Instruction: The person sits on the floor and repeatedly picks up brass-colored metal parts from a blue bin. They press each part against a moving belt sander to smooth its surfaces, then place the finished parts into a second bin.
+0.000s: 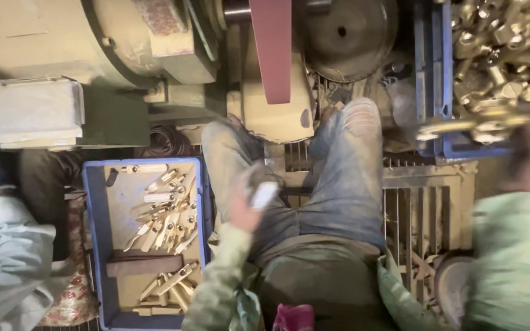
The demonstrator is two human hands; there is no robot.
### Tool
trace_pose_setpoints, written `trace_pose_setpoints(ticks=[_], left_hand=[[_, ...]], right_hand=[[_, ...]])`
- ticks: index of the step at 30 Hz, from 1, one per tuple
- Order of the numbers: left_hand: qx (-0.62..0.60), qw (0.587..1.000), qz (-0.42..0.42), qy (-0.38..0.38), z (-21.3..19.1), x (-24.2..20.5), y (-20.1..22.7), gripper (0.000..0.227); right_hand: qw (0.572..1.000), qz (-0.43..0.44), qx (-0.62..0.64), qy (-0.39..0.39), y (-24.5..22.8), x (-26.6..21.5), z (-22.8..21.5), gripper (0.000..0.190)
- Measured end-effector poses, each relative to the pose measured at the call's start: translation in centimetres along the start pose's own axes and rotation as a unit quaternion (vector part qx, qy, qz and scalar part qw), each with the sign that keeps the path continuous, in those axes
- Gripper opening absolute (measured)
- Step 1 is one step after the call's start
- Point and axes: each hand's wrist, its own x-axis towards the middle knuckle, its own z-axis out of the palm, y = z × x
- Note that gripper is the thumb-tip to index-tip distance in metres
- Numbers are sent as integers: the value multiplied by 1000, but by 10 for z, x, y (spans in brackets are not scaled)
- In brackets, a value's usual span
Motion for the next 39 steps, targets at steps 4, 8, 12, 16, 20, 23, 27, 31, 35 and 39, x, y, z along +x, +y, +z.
trace_pose_setpoints(ticks=[4, 8, 12, 16, 20, 23, 27, 31, 35, 39], left_hand=[[-304, 941, -55, -141, 67, 23, 42, 89], [-386, 915, -51, -104, 54, 26, 54, 78], [-404, 908, -58, -101, 15, 20, 61, 73], [-330, 941, 21, -73, -14, 18, 67, 69], [-301, 949, 40, -80, -27, 12, 52, 66], [-509, 855, -65, -82, -10, 8, 27, 70], [-746, 609, -262, -70, 33, 11, -1, 54], [-769, 553, -285, -146, 64, 4, -21, 45], [-751, 557, -290, -204, 81, 9, -43, 46], [-525, 748, -361, -188, 77, 28, -49, 43]], right_hand=[[955, 149, 212, -145, 21, -97, 101, 40], [921, 236, 226, -211, 12, -160, 166, 44], [881, 270, 270, -281, -2, -177, 181, 46], [872, 253, 235, -345, -6, -181, 181, 48], [871, 235, 225, -368, -19, -192, 181, 52], [903, 130, 87, -400, -35, -200, 183, 70], [891, 35, -81, -445, -38, -214, 199, 85], [863, 9, -215, -456, -22, -219, 202, 92], [856, -18, -274, -438, -2, -213, 197, 82], [868, -45, -264, -419, 15, -192, 201, 69]])
